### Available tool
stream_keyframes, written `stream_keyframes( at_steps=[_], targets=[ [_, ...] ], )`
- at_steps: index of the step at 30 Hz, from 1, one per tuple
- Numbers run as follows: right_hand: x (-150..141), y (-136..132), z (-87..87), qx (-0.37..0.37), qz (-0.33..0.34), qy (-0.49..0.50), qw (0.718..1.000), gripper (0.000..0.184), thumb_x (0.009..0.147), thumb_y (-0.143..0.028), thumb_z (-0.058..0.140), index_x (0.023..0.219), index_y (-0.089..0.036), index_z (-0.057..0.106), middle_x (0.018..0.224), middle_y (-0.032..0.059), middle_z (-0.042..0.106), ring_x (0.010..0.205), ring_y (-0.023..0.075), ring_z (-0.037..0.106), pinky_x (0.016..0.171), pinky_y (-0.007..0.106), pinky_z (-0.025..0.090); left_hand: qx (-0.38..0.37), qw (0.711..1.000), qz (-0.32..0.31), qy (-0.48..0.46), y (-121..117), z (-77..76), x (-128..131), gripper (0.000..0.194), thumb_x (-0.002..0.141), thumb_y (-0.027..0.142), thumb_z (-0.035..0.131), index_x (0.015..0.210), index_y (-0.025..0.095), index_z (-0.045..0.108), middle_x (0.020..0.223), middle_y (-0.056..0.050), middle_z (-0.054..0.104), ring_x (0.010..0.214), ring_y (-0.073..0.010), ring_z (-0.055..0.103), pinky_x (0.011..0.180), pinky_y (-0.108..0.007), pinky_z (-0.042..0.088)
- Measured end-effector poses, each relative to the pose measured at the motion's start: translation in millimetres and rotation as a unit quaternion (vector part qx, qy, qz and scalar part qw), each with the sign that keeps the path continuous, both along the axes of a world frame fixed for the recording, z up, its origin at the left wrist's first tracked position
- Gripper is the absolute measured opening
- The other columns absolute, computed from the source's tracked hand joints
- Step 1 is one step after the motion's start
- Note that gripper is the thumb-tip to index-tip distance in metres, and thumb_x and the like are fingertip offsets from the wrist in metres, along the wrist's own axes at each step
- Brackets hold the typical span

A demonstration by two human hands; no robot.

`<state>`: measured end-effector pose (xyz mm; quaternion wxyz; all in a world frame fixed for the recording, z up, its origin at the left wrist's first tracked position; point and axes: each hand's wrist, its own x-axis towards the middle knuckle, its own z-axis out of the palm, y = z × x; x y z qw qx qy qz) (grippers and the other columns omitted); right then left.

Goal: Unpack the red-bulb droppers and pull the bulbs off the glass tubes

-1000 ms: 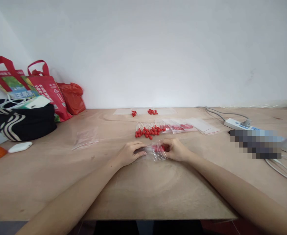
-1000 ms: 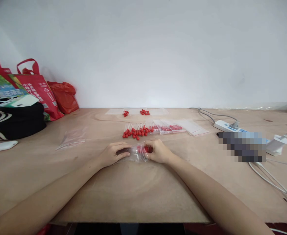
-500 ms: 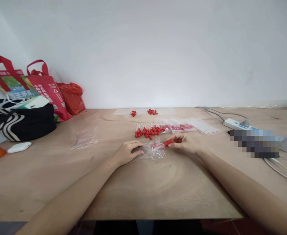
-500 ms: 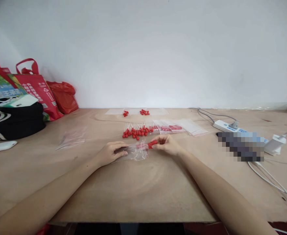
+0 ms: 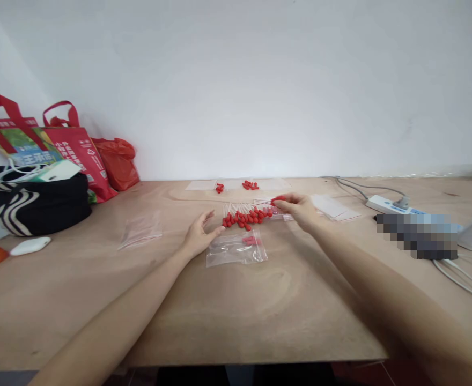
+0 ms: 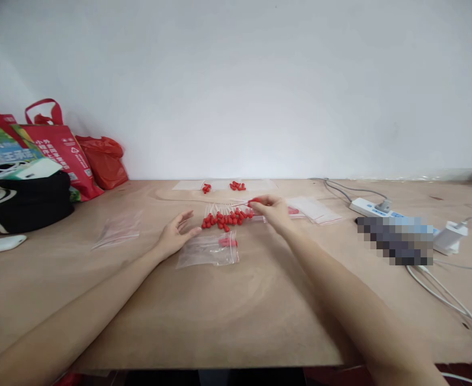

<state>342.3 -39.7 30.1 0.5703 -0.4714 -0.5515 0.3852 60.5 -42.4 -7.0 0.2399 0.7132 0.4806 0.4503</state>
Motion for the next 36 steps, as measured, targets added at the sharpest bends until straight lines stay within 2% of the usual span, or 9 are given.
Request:
stream_keyframes(
  at_steps=[3, 5, 9, 12, 18, 22, 26, 32, 36],
  targets=[
    [-58.5, 12.2, 3.6, 0.093, -0.029, -0.165, 0.981, 0.016, 0.069, -0.026, 0.057, 0.078, -0.014, 0.061, 0.075, 0.0042, 0.064, 0.069, 0.0132, 0.059, 0.066, 0.026, 0.048, -0.051, 0.998, -0.021, -0.030, 17.9, -7.6, -3.9, 0.088, 0.056, 0.035, 0.072, 0.129, 0.015, 0.026, 0.128, -0.018, 0.039, 0.119, -0.0236, 0.039, 0.097, -0.039, 0.035],
    [-91.5, 19.0, 4.8, 0.160, -0.028, -0.314, 0.935, 0.018, 0.075, -0.021, 0.048, 0.085, -0.015, 0.061, 0.080, 0.0053, 0.063, 0.074, 0.0131, 0.058, 0.070, 0.025, 0.046, -0.068, 0.997, -0.030, -0.010, 25.6, -9.9, -6.9, 0.098, 0.053, 0.036, 0.074, 0.132, 0.015, 0.019, 0.129, -0.020, 0.036, 0.117, -0.0244, 0.042, 0.095, -0.039, 0.037],
    [-132.6, 28.2, 2.8, 0.177, 0.012, -0.381, 0.907, 0.015, 0.073, -0.017, 0.051, 0.081, -0.018, 0.064, 0.086, 0.0068, 0.060, 0.081, 0.0183, 0.057, 0.072, 0.028, 0.045, -0.070, 0.993, 0.000, 0.091, 31.3, -7.1, -11.0, 0.100, 0.057, 0.042, 0.070, 0.134, 0.013, 0.014, 0.125, -0.021, 0.042, 0.106, -0.0255, 0.050, 0.090, -0.042, 0.041],
    [-143.9, 30.5, 0.3, 0.167, 0.047, -0.410, 0.896, 0.011, 0.071, -0.016, 0.054, 0.074, -0.021, 0.064, 0.078, 0.0038, 0.060, 0.075, 0.0174, 0.057, 0.067, 0.028, 0.044, -0.037, 0.989, -0.016, 0.144, 32.0, -2.6, -11.9, 0.087, 0.061, 0.043, 0.067, 0.131, 0.014, 0.024, 0.116, -0.016, 0.052, 0.099, -0.0242, 0.054, 0.085, -0.041, 0.043],
    [-122.1, 26.2, 4.1, 0.149, 0.085, -0.394, 0.903, 0.020, 0.065, -0.028, 0.064, 0.082, -0.017, 0.064, 0.078, 0.0009, 0.062, 0.067, 0.0118, 0.055, 0.064, 0.023, 0.043, -0.040, 0.984, -0.044, 0.168, 32.4, 0.3, -10.9, 0.062, 0.066, 0.045, 0.061, 0.118, 0.015, 0.046, 0.102, -0.007, 0.061, 0.090, -0.0203, 0.058, 0.079, -0.033, 0.046],
    [-82.0, 13.3, 0.5, 0.128, 0.036, -0.358, 0.924, 0.017, 0.073, -0.025, 0.052, 0.080, -0.014, 0.063, 0.078, 0.0038, 0.063, 0.064, 0.0105, 0.053, 0.063, 0.024, 0.042, -0.062, 0.981, -0.014, 0.182, 29.2, 4.3, -10.8, 0.066, 0.065, 0.049, 0.061, 0.118, 0.013, 0.047, 0.088, -0.005, 0.062, 0.076, -0.0184, 0.058, 0.067, -0.029, 0.047],
    [-45.5, -11.1, -15.8, 0.065, 0.000, -0.290, 0.955, 0.013, 0.069, -0.018, 0.048, 0.070, -0.014, 0.060, 0.068, 0.0018, 0.062, 0.058, 0.0095, 0.052, 0.055, 0.021, 0.040, -0.093, 0.983, -0.049, 0.152, 26.0, 12.0, -17.5, 0.082, 0.056, 0.044, 0.070, 0.126, 0.015, 0.039, 0.079, -0.001, 0.057, 0.059, -0.0108, 0.050, 0.057, -0.025, 0.045],
    [-28.3, -35.2, -32.6, -0.004, 0.106, -0.273, 0.956, 0.014, 0.061, -0.014, 0.051, 0.071, -0.015, 0.061, 0.062, -0.0010, 0.059, 0.052, 0.0069, 0.046, 0.049, 0.019, 0.036, -0.182, 0.973, -0.129, 0.057, 28.7, 12.2, -35.2, 0.082, 0.049, 0.037, 0.075, 0.122, 0.017, 0.044, 0.082, 0.000, 0.051, 0.072, -0.0116, 0.055, 0.073, -0.029, 0.046],
    [-32.1, -35.5, -31.9, -0.022, 0.144, -0.260, 0.955, 0.014, 0.064, -0.020, 0.056, 0.073, -0.014, 0.063, 0.059, -0.0019, 0.056, 0.050, 0.0056, 0.043, 0.047, 0.018, 0.033, -0.148, 0.977, -0.086, 0.125, 31.0, 8.9, -32.9, 0.067, 0.061, 0.041, 0.066, 0.120, 0.017, 0.047, 0.081, 0.000, 0.051, 0.065, -0.0099, 0.052, 0.071, -0.029, 0.045]
  ],
)
